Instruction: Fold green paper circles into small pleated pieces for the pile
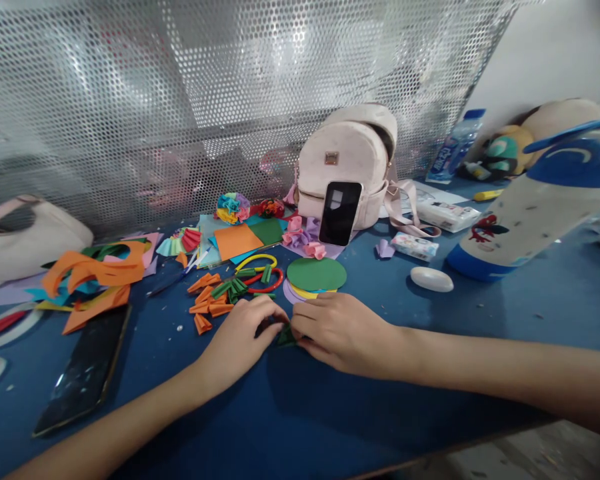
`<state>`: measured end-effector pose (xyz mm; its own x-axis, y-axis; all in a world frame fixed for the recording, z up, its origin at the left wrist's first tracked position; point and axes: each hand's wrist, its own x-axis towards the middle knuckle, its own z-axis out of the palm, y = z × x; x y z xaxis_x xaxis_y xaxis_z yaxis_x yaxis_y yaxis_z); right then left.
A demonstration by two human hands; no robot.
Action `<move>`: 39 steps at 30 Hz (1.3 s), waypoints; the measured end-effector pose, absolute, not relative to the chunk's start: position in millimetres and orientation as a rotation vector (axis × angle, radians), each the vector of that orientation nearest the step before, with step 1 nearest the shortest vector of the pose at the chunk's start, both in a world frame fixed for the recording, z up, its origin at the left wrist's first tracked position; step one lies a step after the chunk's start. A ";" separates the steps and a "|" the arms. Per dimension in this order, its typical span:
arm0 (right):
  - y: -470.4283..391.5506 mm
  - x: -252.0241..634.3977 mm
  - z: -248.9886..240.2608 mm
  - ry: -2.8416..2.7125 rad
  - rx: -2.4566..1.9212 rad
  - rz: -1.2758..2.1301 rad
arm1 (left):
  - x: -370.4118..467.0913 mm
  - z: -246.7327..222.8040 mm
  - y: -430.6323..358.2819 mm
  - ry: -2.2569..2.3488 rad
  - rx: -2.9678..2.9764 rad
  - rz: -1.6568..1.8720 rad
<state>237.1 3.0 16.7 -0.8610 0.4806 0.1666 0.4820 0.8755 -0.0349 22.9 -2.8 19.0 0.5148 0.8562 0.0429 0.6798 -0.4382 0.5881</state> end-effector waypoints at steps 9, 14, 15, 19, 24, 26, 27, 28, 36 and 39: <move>10.2 248.0 30.8 -2.940 -0.795 0.243 | 25.6 14.0 -7.0 1.251 2.230 0.516; 24.2 262.9 44.2 -2.946 -0.778 0.324 | 27.0 14.5 -9.0 1.226 2.250 0.564; 28.8 267.0 47.2 -2.944 -0.772 0.343 | 27.0 13.9 -9.5 1.228 2.238 0.580; 49.1 280.6 56.2 -2.851 -0.798 0.408 | 26.7 10.5 -10.8 1.255 2.154 0.639; 58.6 276.1 54.4 -2.723 -0.636 0.828 | 26.2 10.4 -7.0 1.300 2.061 0.646; 54.6 269.4 48.3 -2.714 -0.643 0.765 | 25.8 11.2 -5.0 1.295 1.999 0.663; 51.8 266.2 44.4 -2.720 -0.661 0.709 | 25.5 11.4 -4.3 1.286 1.972 0.675; 48.8 263.3 40.2 -2.718 -0.693 0.629 | 25.3 11.3 -3.8 1.275 1.954 0.689; 35.6 251.1 13.9 -2.522 -0.723 0.576 | 23.5 7.1 -5.1 1.302 2.032 0.734; 34.2 248.8 9.5 -2.476 -0.735 0.566 | 23.5 7.0 -6.2 1.313 2.088 0.741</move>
<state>248.8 34.2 9.5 -0.7338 0.5911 0.3348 0.3869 0.7687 -0.5092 23.5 -6.2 7.0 0.3681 0.9165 0.1566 0.6080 -0.3646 0.7053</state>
